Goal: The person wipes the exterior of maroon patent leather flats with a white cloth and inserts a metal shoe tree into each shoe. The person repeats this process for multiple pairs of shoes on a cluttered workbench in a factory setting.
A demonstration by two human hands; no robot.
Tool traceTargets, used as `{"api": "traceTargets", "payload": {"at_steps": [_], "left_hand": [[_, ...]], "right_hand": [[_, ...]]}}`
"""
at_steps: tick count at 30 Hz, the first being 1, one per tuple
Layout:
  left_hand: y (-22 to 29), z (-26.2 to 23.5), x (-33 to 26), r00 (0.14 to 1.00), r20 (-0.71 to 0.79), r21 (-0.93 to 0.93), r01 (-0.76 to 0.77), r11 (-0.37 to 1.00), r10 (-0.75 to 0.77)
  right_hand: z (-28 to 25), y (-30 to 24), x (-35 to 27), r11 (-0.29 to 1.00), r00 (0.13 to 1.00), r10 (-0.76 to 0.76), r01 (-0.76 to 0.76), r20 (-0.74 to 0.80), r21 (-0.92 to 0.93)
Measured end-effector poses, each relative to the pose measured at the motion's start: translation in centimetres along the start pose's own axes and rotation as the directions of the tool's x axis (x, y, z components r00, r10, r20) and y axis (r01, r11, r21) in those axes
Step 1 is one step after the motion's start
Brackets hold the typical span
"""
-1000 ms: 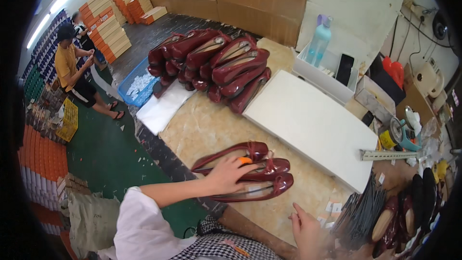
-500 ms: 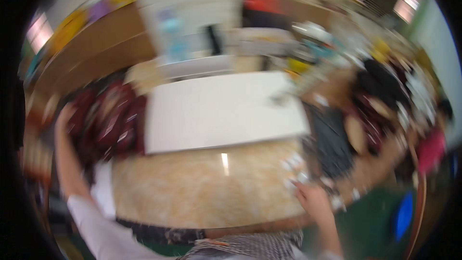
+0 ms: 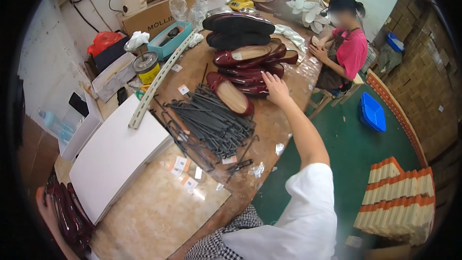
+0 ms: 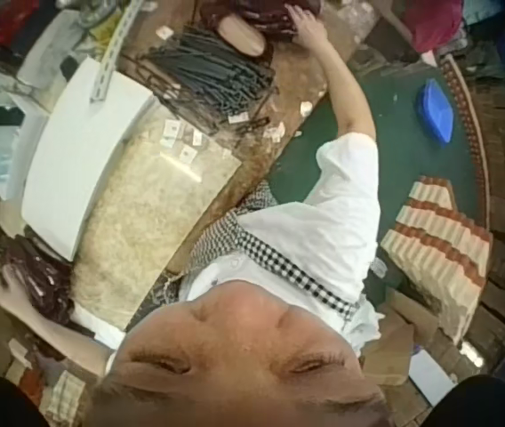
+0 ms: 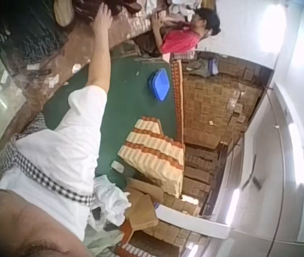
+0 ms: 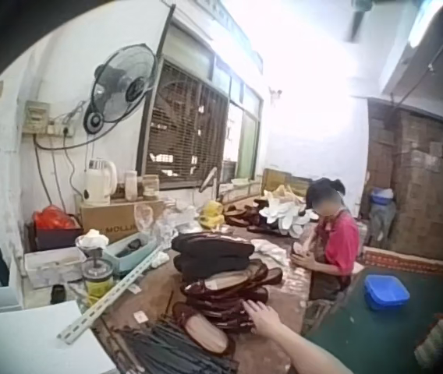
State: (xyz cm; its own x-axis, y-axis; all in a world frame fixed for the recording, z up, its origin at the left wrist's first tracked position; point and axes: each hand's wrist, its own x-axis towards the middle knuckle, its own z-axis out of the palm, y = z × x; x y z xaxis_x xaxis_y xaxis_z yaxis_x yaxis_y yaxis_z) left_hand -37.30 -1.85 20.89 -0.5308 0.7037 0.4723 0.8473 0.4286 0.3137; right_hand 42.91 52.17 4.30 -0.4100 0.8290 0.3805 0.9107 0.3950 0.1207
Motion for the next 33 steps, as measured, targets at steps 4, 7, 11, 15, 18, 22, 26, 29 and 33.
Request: {"api": "traceTargets", "payload": {"at_steps": [4, 7, 11, 15, 18, 22, 26, 29, 33], "left_hand": [[20.4, 6.9, -5.5, 0.934, 0.312, 0.072, -0.206, 0.976, 0.174], [28.1, 10.3, -10.0, 0.836, 0.462, -0.146, -0.258, 0.955, 0.296], [34.9, 13.9, -14.3, 0.63, 0.679, -0.454, -0.042, 0.89, 0.376], [41.5, 21.6, -19.4, 0.521, 0.752, -0.658, 0.625, 0.42, 0.403], [46.3, 24.0, -20.6, 0.63, 0.701, -0.628, 0.767, -0.128, 0.335], [41.4, 24.0, -21.4, 0.513, 0.838, -0.543, 0.76, -0.357, -0.185], [31.0, 19.9, -24.0, 0.531, 0.82, -0.572, 0.759, -0.312, -0.214], [24.4, 18.9, -26.7, 0.816, 0.44, -0.616, 0.577, 0.536, -0.374], [25.3, 13.6, -23.9, 0.872, 0.331, -0.144, 0.424, 0.894, -0.361]], "right_hand": [[1.3, 1.3, 1.7, 1.0, 0.986, -0.02, 0.024, 0.163, -0.019], [0.6, 0.3, -0.4, 0.995, 0.971, -0.003, -0.021, 0.238, 0.099], [-6.9, -1.6, -5.4, 0.781, 0.9, 0.197, -0.383, 0.388, 0.493], [-16.9, -11.2, -10.2, 0.503, 0.81, 0.437, -0.581, 0.392, 0.64], [-20.2, -20.1, -12.7, 0.634, 0.938, -0.037, -0.244, 0.344, 0.734], [-17.0, -20.0, -10.2, 0.326, 0.858, -0.507, 0.282, -0.085, 0.902], [-3.8, -10.0, -3.5, 0.902, 0.984, 0.122, -0.054, -0.132, 0.428], [-2.0, -9.8, -1.8, 0.923, 0.995, 0.095, -0.083, -0.013, 0.377], [-11.8, -19.3, -3.8, 0.844, 0.982, 0.056, 0.051, -0.182, 0.534]]}}
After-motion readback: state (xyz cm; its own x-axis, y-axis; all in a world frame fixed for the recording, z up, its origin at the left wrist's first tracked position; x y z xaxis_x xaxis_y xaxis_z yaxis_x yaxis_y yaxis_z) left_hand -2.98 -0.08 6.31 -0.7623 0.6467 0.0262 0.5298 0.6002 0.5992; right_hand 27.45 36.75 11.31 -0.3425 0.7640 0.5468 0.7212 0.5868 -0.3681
